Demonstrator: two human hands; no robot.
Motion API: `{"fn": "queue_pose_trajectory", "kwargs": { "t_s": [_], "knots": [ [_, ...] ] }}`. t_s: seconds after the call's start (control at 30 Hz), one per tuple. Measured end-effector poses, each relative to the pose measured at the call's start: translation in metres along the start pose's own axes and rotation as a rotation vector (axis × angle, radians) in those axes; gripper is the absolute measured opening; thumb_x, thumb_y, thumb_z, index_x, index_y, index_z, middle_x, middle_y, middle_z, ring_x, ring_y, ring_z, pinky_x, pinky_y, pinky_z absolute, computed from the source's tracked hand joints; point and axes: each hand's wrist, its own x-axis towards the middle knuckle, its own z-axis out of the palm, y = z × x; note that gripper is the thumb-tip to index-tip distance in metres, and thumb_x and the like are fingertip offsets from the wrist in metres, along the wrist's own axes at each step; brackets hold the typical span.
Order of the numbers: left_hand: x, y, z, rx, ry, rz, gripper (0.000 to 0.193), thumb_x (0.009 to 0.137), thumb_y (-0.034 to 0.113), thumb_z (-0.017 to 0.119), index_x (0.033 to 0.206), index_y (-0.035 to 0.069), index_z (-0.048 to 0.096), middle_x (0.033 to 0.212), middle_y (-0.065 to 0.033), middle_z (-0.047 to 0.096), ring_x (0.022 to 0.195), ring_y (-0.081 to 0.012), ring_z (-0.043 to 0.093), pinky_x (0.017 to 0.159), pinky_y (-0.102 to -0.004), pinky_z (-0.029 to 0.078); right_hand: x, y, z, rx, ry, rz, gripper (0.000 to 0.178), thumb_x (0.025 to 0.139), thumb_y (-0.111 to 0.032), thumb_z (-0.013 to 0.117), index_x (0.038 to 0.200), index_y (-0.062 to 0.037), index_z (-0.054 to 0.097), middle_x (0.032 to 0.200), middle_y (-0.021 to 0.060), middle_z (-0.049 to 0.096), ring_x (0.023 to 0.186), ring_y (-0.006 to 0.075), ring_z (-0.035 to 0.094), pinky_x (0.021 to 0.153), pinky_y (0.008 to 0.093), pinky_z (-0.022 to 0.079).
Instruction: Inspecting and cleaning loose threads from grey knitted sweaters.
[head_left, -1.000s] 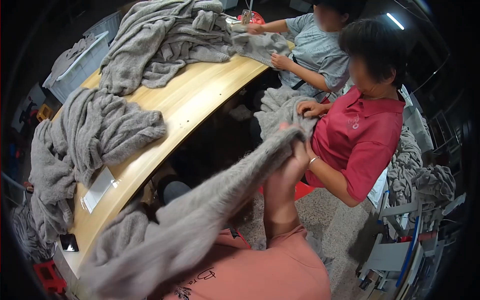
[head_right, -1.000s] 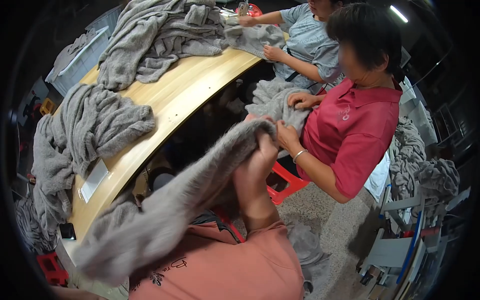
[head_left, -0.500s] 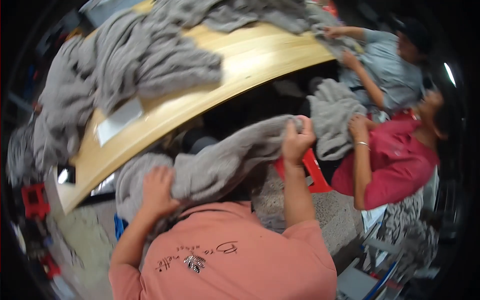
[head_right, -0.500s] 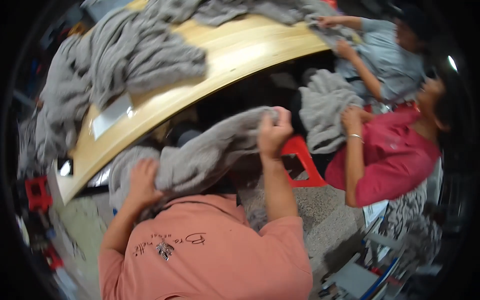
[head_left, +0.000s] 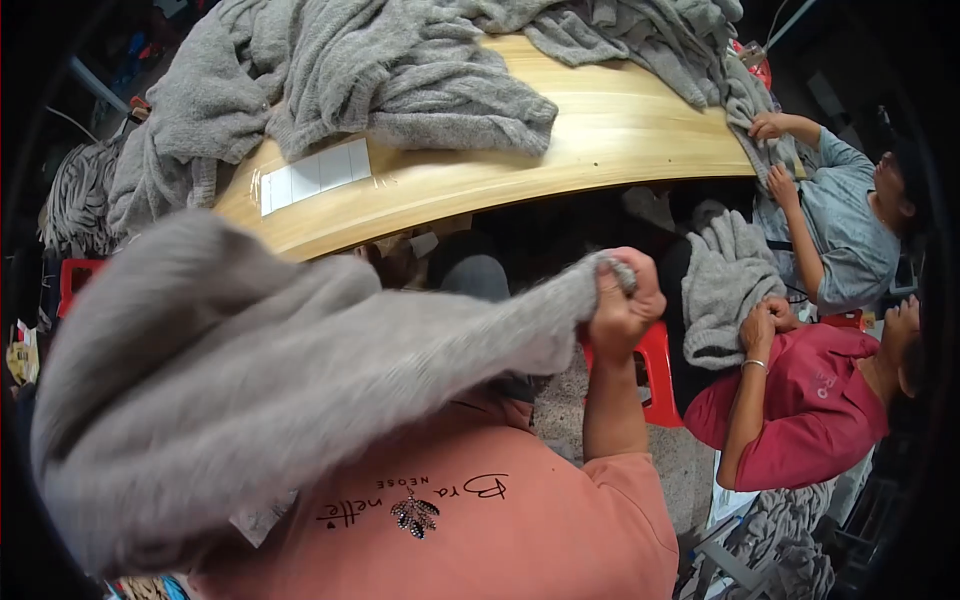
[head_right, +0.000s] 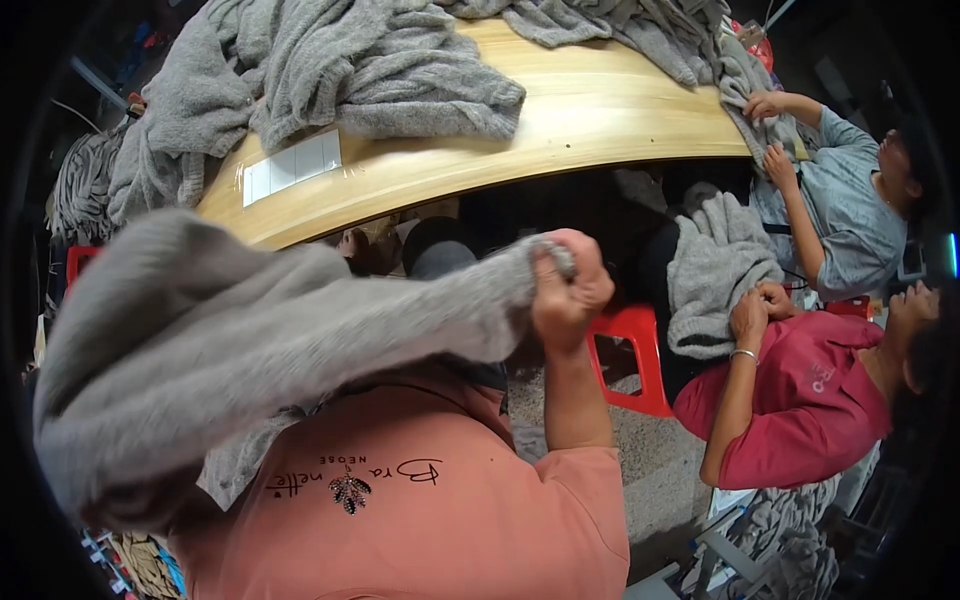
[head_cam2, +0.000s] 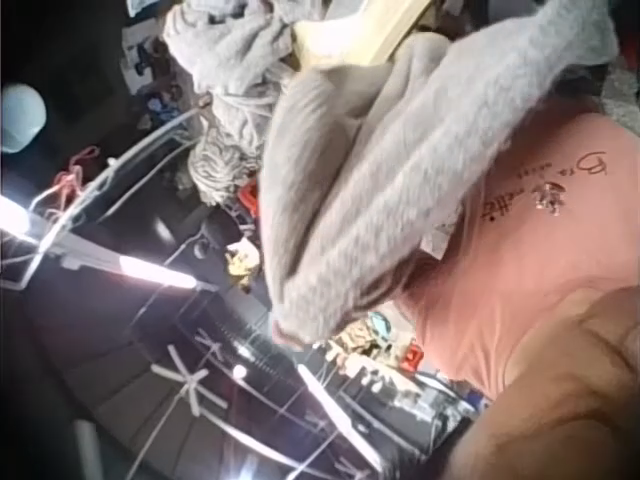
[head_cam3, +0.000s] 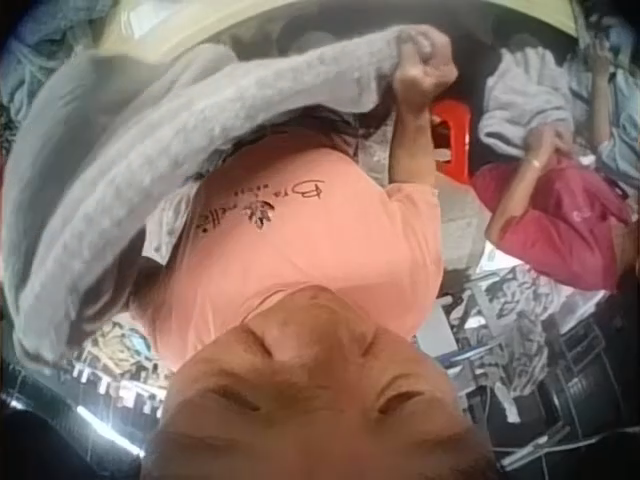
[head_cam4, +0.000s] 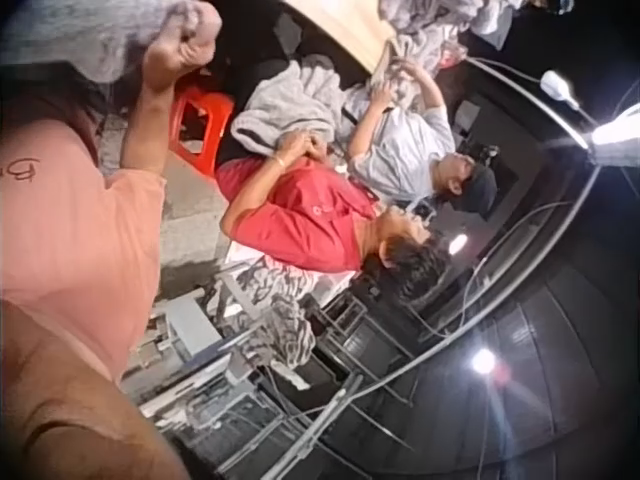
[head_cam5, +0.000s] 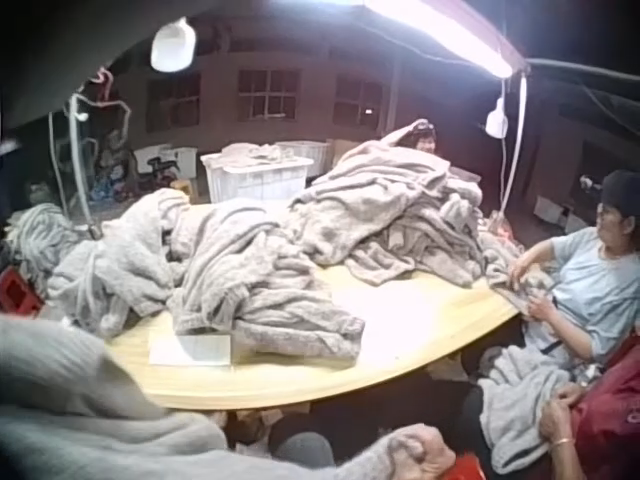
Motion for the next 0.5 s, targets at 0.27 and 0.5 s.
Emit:
{"fn": "queue_pose_trajectory", "kwargs": {
  "t_s": [0.27, 0.5],
  "knots": [
    [0.013, 0.078, 0.037, -0.440, -0.428, -0.027, 0.036, 0.073, 0.032, 0.058, 0.090, 0.001, 0.054, 0.079, -0.0045, 0.054, 0.076, -0.0148, 0.051, 0.070, -0.0269, 0.041, 0.049, -0.041, -0.033, -0.378, 0.602, -0.047, 0.012, 0.078, -0.001, 0.058, 0.089, 0.0023, 0.057, 0.085, 0.0098, 0.059, 0.076, 0.0181, 0.054, 0.069, 0.0287, 0.045],
    [-0.027, 0.131, 0.158, -0.526, -0.785, 0.042, 0.038, 0.054, 0.024, 0.074, 0.074, 0.002, 0.050, 0.063, -0.0177, 0.052, 0.062, -0.0351, 0.053, 0.057, -0.0378, 0.042, 0.064, -0.057, -0.076, -0.742, 0.417, -0.462, 0.016, 0.076, -0.006, 0.061, 0.091, 0.0009, 0.059, 0.087, 0.0124, 0.060, 0.078, 0.0213, 0.057, 0.070, 0.0314, 0.046]
  ]
}}
